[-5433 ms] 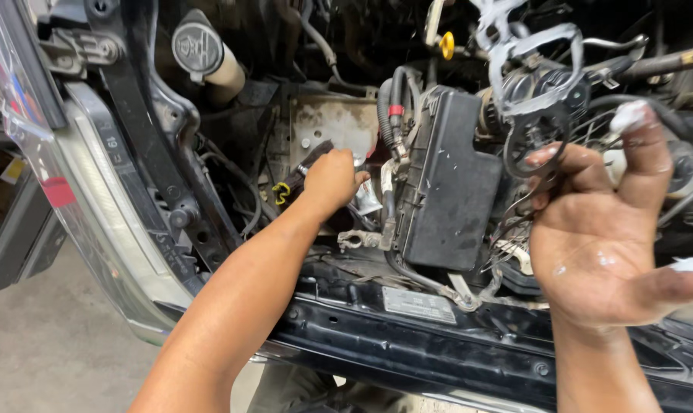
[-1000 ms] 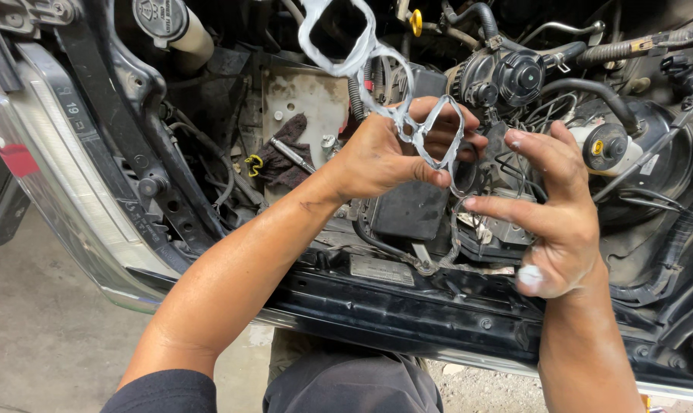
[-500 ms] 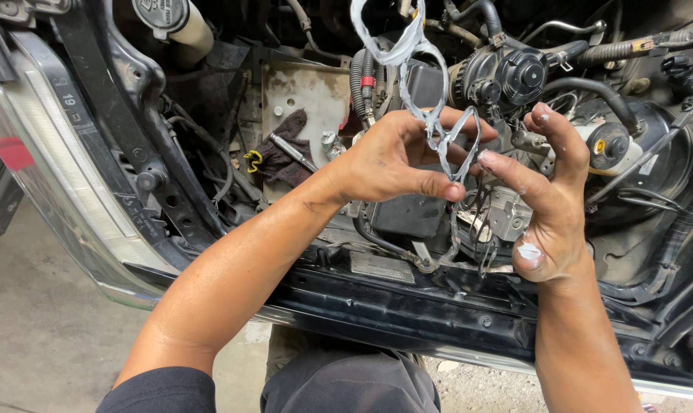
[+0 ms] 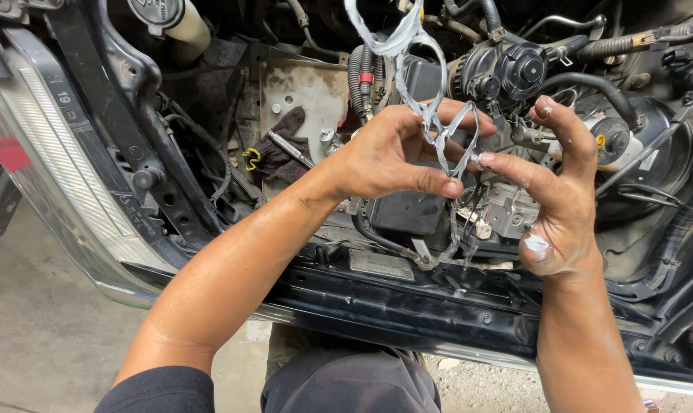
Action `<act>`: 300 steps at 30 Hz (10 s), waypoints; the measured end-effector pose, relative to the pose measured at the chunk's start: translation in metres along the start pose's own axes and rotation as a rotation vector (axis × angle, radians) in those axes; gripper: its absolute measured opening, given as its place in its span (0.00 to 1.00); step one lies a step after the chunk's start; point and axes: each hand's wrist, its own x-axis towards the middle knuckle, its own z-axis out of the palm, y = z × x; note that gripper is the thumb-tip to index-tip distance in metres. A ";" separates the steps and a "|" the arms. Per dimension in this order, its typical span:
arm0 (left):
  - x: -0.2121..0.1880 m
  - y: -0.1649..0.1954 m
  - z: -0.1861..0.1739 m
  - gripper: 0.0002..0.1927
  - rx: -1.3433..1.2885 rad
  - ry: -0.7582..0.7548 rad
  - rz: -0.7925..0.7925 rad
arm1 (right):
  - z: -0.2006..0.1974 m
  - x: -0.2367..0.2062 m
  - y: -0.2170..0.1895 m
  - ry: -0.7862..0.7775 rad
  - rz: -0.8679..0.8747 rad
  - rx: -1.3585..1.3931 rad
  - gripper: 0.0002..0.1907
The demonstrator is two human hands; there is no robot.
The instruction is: The person holds a new head gasket, aligns it with the engine block, and carefully places it into position. The gasket is then pressed into place to ensure proper seating.
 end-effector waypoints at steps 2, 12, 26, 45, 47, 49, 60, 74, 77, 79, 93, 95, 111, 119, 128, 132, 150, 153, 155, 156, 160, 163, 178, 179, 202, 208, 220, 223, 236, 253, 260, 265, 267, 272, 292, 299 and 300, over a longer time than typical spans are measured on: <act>0.001 0.000 0.000 0.27 0.010 0.001 0.018 | 0.005 -0.002 -0.001 0.060 0.035 0.104 0.49; 0.001 0.002 0.004 0.28 -0.006 0.009 -0.002 | 0.005 -0.002 -0.008 0.071 0.078 0.122 0.55; 0.001 0.006 0.006 0.30 0.010 0.109 0.126 | 0.012 -0.008 -0.016 0.084 0.170 0.226 0.60; -0.003 0.008 0.015 0.29 0.091 0.162 0.155 | 0.014 -0.009 -0.031 0.098 0.155 0.200 0.60; -0.003 0.006 0.016 0.29 0.124 0.163 0.162 | 0.013 -0.013 -0.032 0.083 0.165 0.215 0.60; -0.003 0.004 0.016 0.29 0.121 0.156 0.164 | 0.012 -0.017 -0.030 0.071 0.179 0.275 0.61; -0.004 -0.006 0.021 0.29 0.119 0.140 0.131 | 0.007 -0.027 -0.018 0.058 0.150 0.264 0.60; -0.006 0.000 0.031 0.30 0.119 0.120 0.047 | -0.003 -0.023 -0.015 0.083 0.116 0.189 0.56; -0.006 0.001 0.031 0.31 0.099 0.131 0.041 | -0.003 -0.020 -0.022 0.092 0.117 0.159 0.56; -0.007 0.002 0.031 0.30 0.092 0.135 0.058 | -0.003 -0.020 -0.024 0.090 0.119 0.175 0.56; -0.008 0.004 0.031 0.30 0.093 0.144 0.067 | -0.003 -0.027 -0.015 0.067 0.076 0.137 0.52; -0.008 0.004 0.030 0.30 0.086 0.144 0.079 | -0.004 -0.024 -0.017 0.048 0.064 0.141 0.52; -0.007 -0.003 0.027 0.31 0.163 0.211 0.190 | -0.003 -0.017 -0.040 0.010 0.093 0.258 0.46; -0.008 -0.009 0.028 0.31 0.220 0.233 0.216 | 0.004 -0.026 -0.044 0.060 0.094 0.312 0.46; -0.008 -0.005 0.030 0.32 0.223 0.157 0.154 | 0.001 -0.045 -0.038 0.129 0.164 0.535 0.48; -0.006 -0.003 0.033 0.36 0.226 0.120 0.094 | 0.005 -0.049 -0.037 0.162 0.163 0.497 0.49; -0.008 0.002 0.037 0.32 0.298 0.102 0.085 | 0.012 -0.028 -0.041 0.137 0.087 0.265 0.50; -0.008 0.003 0.037 0.34 0.243 0.118 0.018 | 0.014 -0.031 -0.043 0.147 0.095 0.293 0.50; -0.007 0.004 0.037 0.34 0.212 0.112 0.021 | 0.013 -0.034 -0.043 0.141 0.092 0.306 0.50; -0.007 0.005 0.038 0.34 0.251 0.110 0.036 | 0.012 -0.035 -0.042 0.143 0.094 0.331 0.50; -0.008 0.006 0.040 0.34 0.314 0.106 0.050 | 0.008 -0.035 -0.040 0.181 0.101 0.418 0.49; -0.009 0.007 0.039 0.33 0.196 0.080 0.007 | 0.004 -0.026 -0.033 0.217 0.088 0.262 0.48; -0.016 0.001 0.034 0.28 0.144 -0.018 0.099 | 0.002 -0.019 -0.037 0.106 0.043 0.104 0.49; -0.017 0.001 0.034 0.28 0.133 -0.014 0.099 | 0.002 -0.019 -0.038 0.104 0.044 0.096 0.49; -0.018 0.003 0.033 0.28 0.059 0.002 0.132 | 0.005 -0.034 -0.030 0.088 0.048 0.142 0.50; -0.016 0.002 0.032 0.29 0.105 0.027 0.127 | 0.000 -0.028 -0.034 0.048 0.024 0.039 0.51; -0.014 -0.002 0.035 0.28 0.110 0.044 0.098 | 0.009 -0.035 -0.036 0.138 -0.011 0.209 0.46; -0.014 -0.002 0.035 0.31 0.113 0.049 0.062 | 0.011 -0.034 -0.037 0.119 0.007 0.248 0.46; -0.016 -0.007 0.031 0.29 0.160 0.023 0.081 | 0.004 -0.022 -0.042 0.081 0.020 -0.001 0.47; -0.017 0.000 0.032 0.29 0.033 0.012 0.039 | 0.004 -0.033 -0.028 0.064 0.061 0.044 0.50; -0.017 -0.002 0.029 0.28 0.134 0.046 0.121 | 0.002 -0.030 -0.034 0.055 0.049 0.009 0.50; -0.017 -0.003 0.026 0.28 0.032 0.080 0.129 | 0.007 -0.032 -0.033 0.161 0.055 0.150 0.51; -0.017 -0.001 0.026 0.29 -0.007 0.102 0.127 | 0.005 -0.034 -0.033 0.135 0.058 0.093 0.50; -0.017 0.002 0.028 0.30 0.033 0.143 0.126 | 0.003 -0.033 -0.037 0.100 0.095 0.063 0.51; -0.017 0.003 0.039 0.30 0.066 0.195 0.150 | 0.004 -0.039 -0.046 0.055 0.133 0.063 0.53; -0.016 0.005 0.042 0.32 0.095 0.199 0.136 | 0.005 -0.037 -0.039 0.090 0.155 0.109 0.51; -0.016 0.005 0.042 0.32 0.079 0.196 0.134 | 0.005 -0.036 -0.040 0.082 0.150 0.072 0.51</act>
